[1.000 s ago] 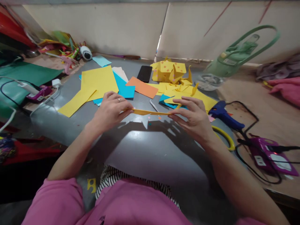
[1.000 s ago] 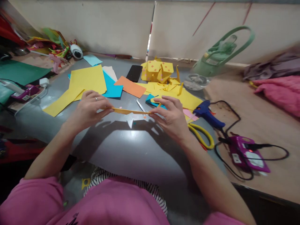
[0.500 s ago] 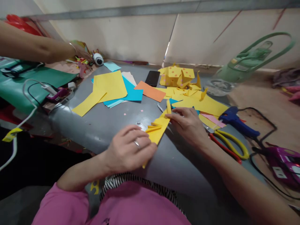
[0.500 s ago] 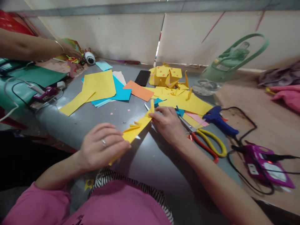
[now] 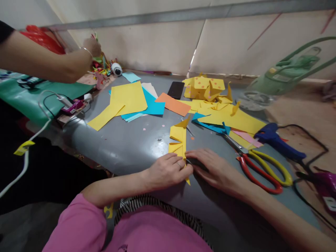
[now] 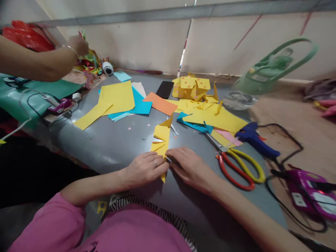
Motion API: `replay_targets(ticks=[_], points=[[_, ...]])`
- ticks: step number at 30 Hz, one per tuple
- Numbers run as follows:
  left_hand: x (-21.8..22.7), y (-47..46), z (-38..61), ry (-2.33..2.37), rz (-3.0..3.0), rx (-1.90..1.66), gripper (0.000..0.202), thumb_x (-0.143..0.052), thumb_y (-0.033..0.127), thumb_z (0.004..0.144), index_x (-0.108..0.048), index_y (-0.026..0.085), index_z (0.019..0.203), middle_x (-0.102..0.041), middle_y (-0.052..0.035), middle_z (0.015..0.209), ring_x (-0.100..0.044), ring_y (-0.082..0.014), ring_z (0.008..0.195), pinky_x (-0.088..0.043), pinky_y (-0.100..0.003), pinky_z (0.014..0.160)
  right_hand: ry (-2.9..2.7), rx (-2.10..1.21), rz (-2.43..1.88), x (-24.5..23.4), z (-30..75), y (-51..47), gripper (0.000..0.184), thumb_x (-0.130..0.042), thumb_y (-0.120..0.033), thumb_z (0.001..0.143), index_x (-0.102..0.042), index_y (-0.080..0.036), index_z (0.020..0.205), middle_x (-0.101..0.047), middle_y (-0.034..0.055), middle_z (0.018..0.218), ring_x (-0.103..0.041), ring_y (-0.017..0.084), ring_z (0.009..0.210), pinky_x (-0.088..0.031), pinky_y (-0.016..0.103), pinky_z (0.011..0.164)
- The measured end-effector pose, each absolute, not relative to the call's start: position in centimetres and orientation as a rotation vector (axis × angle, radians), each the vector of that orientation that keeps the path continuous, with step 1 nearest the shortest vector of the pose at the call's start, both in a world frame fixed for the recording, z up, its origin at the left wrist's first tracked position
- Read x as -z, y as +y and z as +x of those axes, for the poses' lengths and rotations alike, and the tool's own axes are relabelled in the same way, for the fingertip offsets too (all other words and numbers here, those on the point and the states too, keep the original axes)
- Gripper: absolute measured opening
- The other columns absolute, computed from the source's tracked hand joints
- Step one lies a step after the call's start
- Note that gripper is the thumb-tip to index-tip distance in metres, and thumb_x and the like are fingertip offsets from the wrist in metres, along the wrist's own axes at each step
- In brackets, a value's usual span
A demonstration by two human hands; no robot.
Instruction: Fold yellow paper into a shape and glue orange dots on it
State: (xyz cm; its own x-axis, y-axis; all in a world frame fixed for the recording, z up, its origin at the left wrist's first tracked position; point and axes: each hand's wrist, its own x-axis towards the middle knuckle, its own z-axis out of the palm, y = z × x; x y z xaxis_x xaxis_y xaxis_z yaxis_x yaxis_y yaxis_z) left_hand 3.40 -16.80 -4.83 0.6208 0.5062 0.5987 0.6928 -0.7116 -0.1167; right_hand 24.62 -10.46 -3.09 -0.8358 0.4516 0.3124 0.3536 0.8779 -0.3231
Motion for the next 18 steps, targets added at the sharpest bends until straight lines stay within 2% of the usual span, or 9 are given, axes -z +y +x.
replay_targets(ticks=[6,10,14,18], points=[[6.1,-17.3,2.4,-1.153,-2.770,0.859,0.021,-0.043,0.023,0.103,-0.059,0.017,0.091,-0.074,-0.0029,0.083,-0.070,-0.0144,0.079,-0.056,-0.029,0.079,-2.706,-0.426,-0.628,3.1,25.2,-12.6,0.020,-0.052,-0.024,0.097,-0.060,-0.019,0.115,-0.073,0.0117,0.115,-0.067,0.023,0.107,-0.054,0.042,0.088],[6.2,-17.3,2.2,-1.212,-2.794,0.900,0.020,-0.043,0.023,0.103,-0.059,0.019,0.092,-0.075,-0.0020,0.086,-0.071,-0.0137,0.079,-0.055,-0.029,0.081,-2.667,-0.304,-0.566,3.7,24.8,-12.5,0.020,-0.053,-0.026,0.098,-0.064,-0.018,0.114,-0.074,0.0118,0.114,-0.067,0.022,0.102,-0.052,0.039,0.086],[5.1,-17.5,1.4,-1.234,-2.802,0.984,0.012,-0.054,0.026,0.099,-0.061,0.018,0.102,-0.076,-0.0043,0.099,-0.070,-0.0168,0.090,-0.054,-0.032,0.084,-2.650,-0.260,-0.539,4.0,24.5,-12.0,0.016,-0.052,-0.022,0.100,-0.067,-0.019,0.098,-0.077,0.0073,0.103,-0.067,0.018,0.090,-0.049,0.034,0.079],[4.3,-17.7,-0.5,-1.394,-2.711,0.967,0.019,-0.066,0.032,0.093,-0.064,0.017,0.105,-0.075,-0.0071,0.108,-0.067,-0.0204,0.101,-0.050,-0.036,0.091,-2.624,-0.355,-0.545,4.0,24.3,-11.9,0.012,-0.055,-0.020,0.098,-0.066,-0.018,0.098,-0.077,0.0073,0.102,-0.067,0.017,0.088,-0.048,0.032,0.078]])
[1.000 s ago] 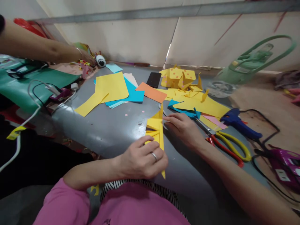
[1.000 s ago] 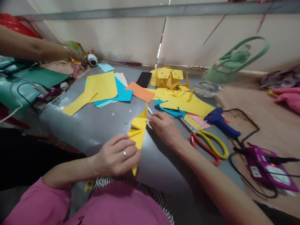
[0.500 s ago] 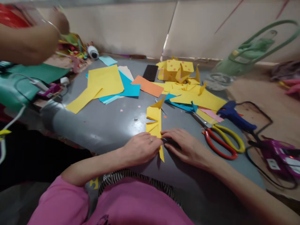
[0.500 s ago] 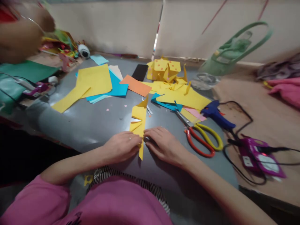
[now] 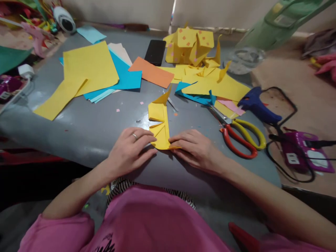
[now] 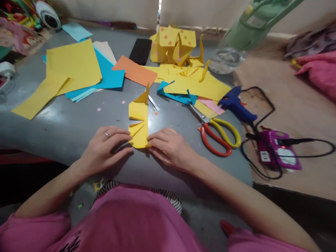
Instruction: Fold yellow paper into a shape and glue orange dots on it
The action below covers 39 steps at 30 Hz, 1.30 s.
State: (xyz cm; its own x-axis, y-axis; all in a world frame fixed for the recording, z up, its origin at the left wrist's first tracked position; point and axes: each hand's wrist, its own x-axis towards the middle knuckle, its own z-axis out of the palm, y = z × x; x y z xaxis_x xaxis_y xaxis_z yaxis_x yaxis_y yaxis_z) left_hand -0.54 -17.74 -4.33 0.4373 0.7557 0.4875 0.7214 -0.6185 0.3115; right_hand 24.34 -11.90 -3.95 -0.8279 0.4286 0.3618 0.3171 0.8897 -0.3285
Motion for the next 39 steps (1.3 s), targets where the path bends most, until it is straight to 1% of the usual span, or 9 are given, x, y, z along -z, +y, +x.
replay_targets(ticks=[5,8,10,12,15,24,29,35,39], points=[[4.7,-17.9,-1.4,1.373,2.610,-0.810,0.014,-0.064,0.032,0.094,-0.069,0.020,0.100,-0.076,-0.0035,0.104,-0.068,-0.0188,0.097,-0.048,-0.035,0.089,-2.580,-0.366,-0.618,3.9,24.0,-12.2,0.012,-0.054,-0.020,0.098,-0.065,-0.017,0.097,-0.076,0.0078,0.096,-0.067,0.019,0.087,-0.048,0.033,0.078],[4.9,-17.8,-0.9,1.390,2.714,-0.841,0.014,-0.065,0.033,0.094,-0.070,0.020,0.097,-0.077,-0.0038,0.101,-0.068,-0.0200,0.094,-0.049,-0.035,0.086,-2.592,-0.355,-0.681,3.8,23.6,-12.2,0.017,-0.050,-0.022,0.100,-0.065,-0.016,0.096,-0.075,0.0085,0.089,-0.067,0.020,0.084,-0.047,0.033,0.075],[4.9,-17.6,-0.4,1.387,2.773,-0.883,0.010,-0.065,0.028,0.094,-0.070,0.019,0.093,-0.078,-0.0029,0.099,-0.068,-0.0195,0.091,-0.049,-0.033,0.083,-2.601,-0.345,-0.714,3.8,23.5,-12.1,0.020,-0.048,-0.022,0.101,-0.065,-0.015,0.095,-0.074,0.0086,0.086,-0.067,0.020,0.081,-0.047,0.033,0.074],[4.8,-17.5,0.0,1.400,2.771,-0.908,0.009,-0.063,0.023,0.095,-0.069,0.018,0.090,-0.078,-0.0019,0.094,-0.067,-0.0183,0.087,-0.049,-0.032,0.081,-2.602,-0.350,-0.707,3.8,23.5,-11.9,0.020,-0.048,-0.024,0.101,-0.065,-0.015,0.097,-0.074,0.0083,0.087,-0.067,0.020,0.081,-0.046,0.033,0.074],[4.9,-17.4,0.2,1.450,2.702,-0.890,0.012,-0.061,0.023,0.096,-0.067,0.017,0.088,-0.077,-0.0017,0.087,-0.066,-0.0177,0.081,-0.050,-0.031,0.077,-2.589,-0.384,-0.632,4.1,23.8,-11.7,0.017,-0.052,-0.026,0.100,-0.066,-0.017,0.101,-0.075,0.0069,0.092,-0.067,0.019,0.085,-0.046,0.033,0.076],[5.0,-17.7,0.5,1.522,2.488,-0.935,0.012,-0.059,0.023,0.096,-0.066,0.017,0.088,-0.073,-0.0066,0.097,-0.064,-0.0184,0.090,-0.050,-0.034,0.085,-2.533,-0.532,-0.824,4.1,23.4,-12.0,0.020,-0.053,-0.028,0.100,-0.066,-0.020,0.087,-0.069,0.0072,0.086,-0.059,0.019,0.080,-0.047,0.033,0.072],[5.2,-17.7,0.8,1.535,2.484,-0.896,0.012,-0.057,0.023,0.097,-0.064,0.018,0.089,-0.073,-0.0051,0.093,-0.063,-0.0185,0.087,-0.049,-0.035,0.083,-2.482,-0.493,-0.889,4.3,23.2,-12.1,0.019,-0.054,-0.028,0.099,-0.061,-0.020,0.084,-0.068,0.0073,0.085,-0.059,0.020,0.081,-0.046,0.034,0.070],[5.4,-17.8,0.6,1.555,2.490,-0.897,0.008,-0.059,0.024,0.097,-0.064,0.018,0.097,-0.071,-0.0025,0.084,-0.060,-0.0183,0.082,-0.049,-0.031,0.079,-2.457,-0.496,-0.920,4.3,23.2,-11.9,0.018,-0.057,-0.028,0.098,-0.059,-0.020,0.082,-0.068,0.0072,0.086,-0.060,0.020,0.082,-0.047,0.033,0.072],[5.4,-17.7,0.6,1.512,2.476,-0.941,0.009,-0.057,0.021,0.098,-0.063,0.017,0.101,-0.070,-0.0028,0.084,-0.061,-0.0169,0.081,-0.049,-0.029,0.077,-2.450,-0.545,-0.918,4.1,23.2,-11.8,0.021,-0.053,-0.027,0.099,-0.058,-0.020,0.080,-0.068,0.0069,0.085,-0.061,0.019,0.082,-0.049,0.033,0.074]])
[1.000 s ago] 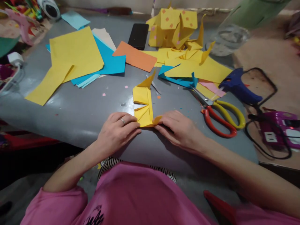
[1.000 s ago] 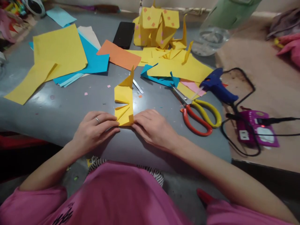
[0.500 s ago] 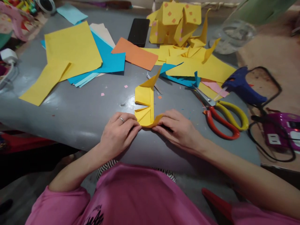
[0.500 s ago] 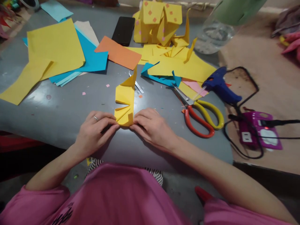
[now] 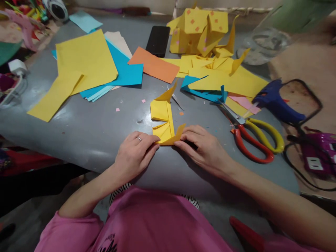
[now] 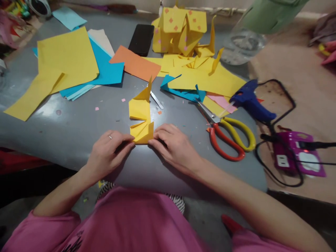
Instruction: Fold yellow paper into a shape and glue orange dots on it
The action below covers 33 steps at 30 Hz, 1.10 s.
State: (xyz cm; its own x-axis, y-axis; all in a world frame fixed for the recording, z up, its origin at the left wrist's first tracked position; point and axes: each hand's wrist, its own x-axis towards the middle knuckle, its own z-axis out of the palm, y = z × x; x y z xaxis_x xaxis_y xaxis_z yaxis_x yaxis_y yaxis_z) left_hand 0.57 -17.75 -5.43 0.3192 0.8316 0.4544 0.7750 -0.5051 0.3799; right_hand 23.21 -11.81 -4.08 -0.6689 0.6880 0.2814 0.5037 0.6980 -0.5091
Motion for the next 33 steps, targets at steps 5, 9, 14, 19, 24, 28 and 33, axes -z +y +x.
replay_targets(ticks=[5,9,14,19,24,28,33], points=[[5.4,-17.7,0.6,1.516,2.477,-0.910,0.011,-0.054,0.022,0.099,-0.064,0.019,0.099,-0.069,-0.0024,0.083,-0.062,-0.0168,0.081,-0.049,-0.029,0.075,-2.414,-0.616,-0.998,3.9,23.1,-11.7,0.019,-0.052,-0.028,0.099,-0.060,-0.020,0.083,-0.067,0.0068,0.088,-0.063,0.018,0.082,-0.050,0.032,0.074],[5.3,-17.9,0.8,1.505,2.529,-0.881,0.011,-0.054,0.023,0.099,-0.064,0.019,0.100,-0.068,-0.0020,0.081,-0.061,-0.0174,0.081,-0.047,-0.030,0.075,-2.391,-0.631,-1.068,3.9,23.0,-11.5,0.017,-0.057,-0.027,0.096,-0.059,-0.020,0.080,-0.066,0.0050,0.084,-0.061,0.016,0.074,-0.048,0.028,0.067],[5.4,-18.0,1.1,1.509,2.626,-0.898,0.014,-0.055,0.028,0.099,-0.065,0.021,0.106,-0.068,-0.0010,0.080,-0.060,-0.0173,0.080,-0.045,-0.031,0.074,-2.408,-0.638,-1.132,3.6,22.8,-11.0,0.018,-0.059,-0.026,0.094,-0.058,-0.020,0.077,-0.065,0.0038,0.081,-0.058,0.014,0.066,-0.043,0.026,0.059],[5.8,-17.8,1.2,1.446,2.652,-0.997,0.015,-0.057,0.018,0.098,-0.067,0.021,0.109,-0.072,0.0001,0.085,-0.059,-0.0157,0.078,-0.044,-0.030,0.072,-2.394,-0.684,-1.213,3.5,22.4,-10.6,0.017,-0.064,-0.025,0.090,-0.059,-0.019,0.075,-0.063,0.0026,0.081,-0.055,0.012,0.062,-0.043,0.025,0.057],[5.9,-17.8,1.1,1.444,2.649,-1.007,0.016,-0.058,0.018,0.097,-0.069,0.022,0.107,-0.073,-0.0006,0.087,-0.060,-0.0162,0.079,-0.045,-0.030,0.070,-2.398,-0.668,-1.221,3.4,22.4,-10.6,0.014,-0.065,-0.025,0.090,-0.059,-0.020,0.079,-0.063,0.0027,0.084,-0.054,0.011,0.060,-0.043,0.025,0.056],[5.8,-17.7,1.1,1.452,2.630,-0.982,0.017,-0.055,0.019,0.098,-0.071,0.022,0.103,-0.072,-0.0017,0.086,-0.061,-0.0157,0.079,-0.046,-0.030,0.071,-2.407,-0.627,-1.173,3.7,22.7,-10.7,0.008,-0.064,-0.025,0.091,-0.060,-0.020,0.085,-0.064,0.0040,0.092,-0.056,0.011,0.062,-0.045,0.024,0.056],[5.8,-17.9,1.1,1.420,2.658,-0.956,0.018,-0.058,0.029,0.097,-0.070,0.020,0.106,-0.073,-0.0038,0.091,-0.063,-0.0180,0.082,-0.048,-0.032,0.072,-2.450,-0.459,-1.110,4.5,23.0,-10.9,0.013,-0.058,-0.030,0.096,-0.067,-0.022,0.102,-0.067,0.0075,0.106,-0.067,0.015,0.077,-0.050,0.025,0.062]])
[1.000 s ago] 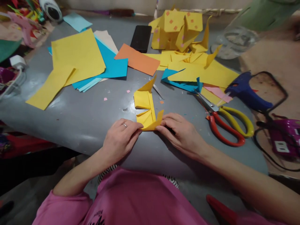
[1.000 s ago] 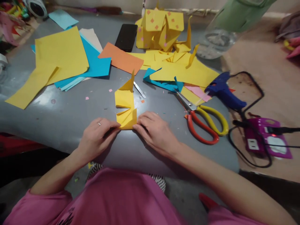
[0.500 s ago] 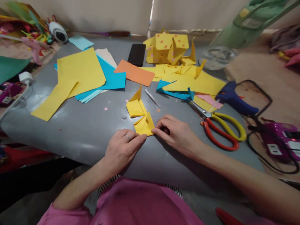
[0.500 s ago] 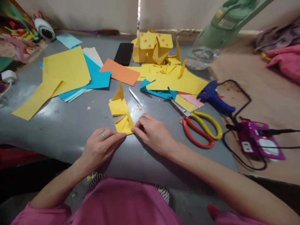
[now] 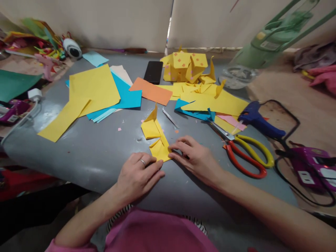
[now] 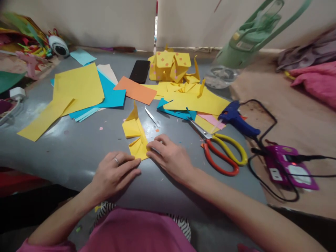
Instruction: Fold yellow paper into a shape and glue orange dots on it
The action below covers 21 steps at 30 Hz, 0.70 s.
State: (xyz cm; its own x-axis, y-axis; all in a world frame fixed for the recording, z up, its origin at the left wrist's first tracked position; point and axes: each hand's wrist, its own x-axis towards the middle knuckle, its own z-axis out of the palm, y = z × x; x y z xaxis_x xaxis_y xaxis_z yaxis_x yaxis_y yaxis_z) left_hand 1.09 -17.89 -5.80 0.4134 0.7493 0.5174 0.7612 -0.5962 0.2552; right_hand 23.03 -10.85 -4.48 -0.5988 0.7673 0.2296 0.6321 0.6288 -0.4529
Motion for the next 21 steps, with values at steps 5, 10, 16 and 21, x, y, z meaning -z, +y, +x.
replay_targets(ticks=[5,10,16,21], points=[[5.7,-18.2,0.8,-1.366,-2.643,0.880,0.028,-0.061,0.039,0.095,-0.068,0.017,0.111,-0.074,-0.0061,0.096,-0.066,-0.0209,0.085,-0.048,-0.035,0.075,-2.489,-0.173,-1.040,4.8,23.0,-11.7,0.019,-0.053,-0.030,0.100,-0.069,-0.019,0.099,-0.070,0.0069,0.097,-0.068,0.016,0.078,-0.050,0.026,0.063],[5.8,-18.0,0.2,-1.342,-2.649,0.958,0.016,-0.062,0.027,0.095,-0.068,0.017,0.106,-0.075,-0.0036,0.099,-0.067,-0.0184,0.088,-0.049,-0.032,0.080,-2.562,0.080,-0.939,4.4,23.1,-13.0,0.026,-0.049,-0.034,0.102,-0.068,-0.018,0.095,-0.071,0.0050,0.085,-0.067,0.018,0.077,-0.043,0.029,0.053],[5.6,-17.7,0.6,-1.457,-2.593,0.937,0.011,-0.059,0.022,0.097,-0.066,0.018,0.105,-0.074,-0.0016,0.090,-0.064,-0.0171,0.082,-0.047,-0.030,0.075,-2.575,0.100,-0.903,4.3,23.8,-13.4,0.022,-0.054,-0.035,0.100,-0.067,-0.019,0.095,-0.072,0.0046,0.086,-0.065,0.018,0.077,-0.042,0.029,0.055],[5.4,-17.6,0.6,-1.540,-2.597,0.914,0.014,-0.057,0.026,0.099,-0.066,0.019,0.107,-0.072,-0.0016,0.086,-0.062,-0.0168,0.079,-0.046,-0.028,0.073,-2.482,-0.343,-1.099,3.9,23.7,-12.9,0.031,-0.053,-0.046,0.099,-0.064,-0.017,0.102,-0.070,0.0060,0.087,-0.064,0.017,0.074,-0.046,0.028,0.060]])
